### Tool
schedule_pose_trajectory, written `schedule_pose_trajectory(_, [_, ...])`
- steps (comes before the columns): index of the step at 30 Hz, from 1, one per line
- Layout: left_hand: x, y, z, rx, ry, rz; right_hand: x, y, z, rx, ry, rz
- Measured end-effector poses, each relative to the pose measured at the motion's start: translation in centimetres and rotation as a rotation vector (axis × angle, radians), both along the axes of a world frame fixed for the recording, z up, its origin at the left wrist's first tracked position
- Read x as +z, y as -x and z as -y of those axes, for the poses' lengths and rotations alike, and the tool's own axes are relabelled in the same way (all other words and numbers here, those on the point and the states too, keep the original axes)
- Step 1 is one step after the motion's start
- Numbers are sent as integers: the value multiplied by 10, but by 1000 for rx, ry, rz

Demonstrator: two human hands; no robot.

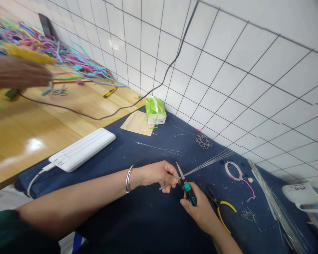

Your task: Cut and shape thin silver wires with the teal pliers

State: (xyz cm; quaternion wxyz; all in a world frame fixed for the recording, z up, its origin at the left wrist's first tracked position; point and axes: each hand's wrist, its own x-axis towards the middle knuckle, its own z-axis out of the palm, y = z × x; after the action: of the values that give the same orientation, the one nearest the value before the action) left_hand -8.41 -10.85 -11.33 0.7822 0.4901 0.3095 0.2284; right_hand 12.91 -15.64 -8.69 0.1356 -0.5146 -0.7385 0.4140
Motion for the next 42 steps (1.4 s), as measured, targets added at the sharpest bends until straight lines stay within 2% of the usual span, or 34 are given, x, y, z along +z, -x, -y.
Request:
schedule_pose_trajectory(19, [4, -3, 2, 17, -12, -20, 3, -2, 0, 7, 78, -58])
schedule_pose_trajectory(36, [10, 1, 1, -20, 17, 0, 13, -9, 1, 38, 268, -222])
schedule_pose_trajectory(42, [6, 2, 0, -47, 13, 13, 14, -11, 0, 67, 318, -272])
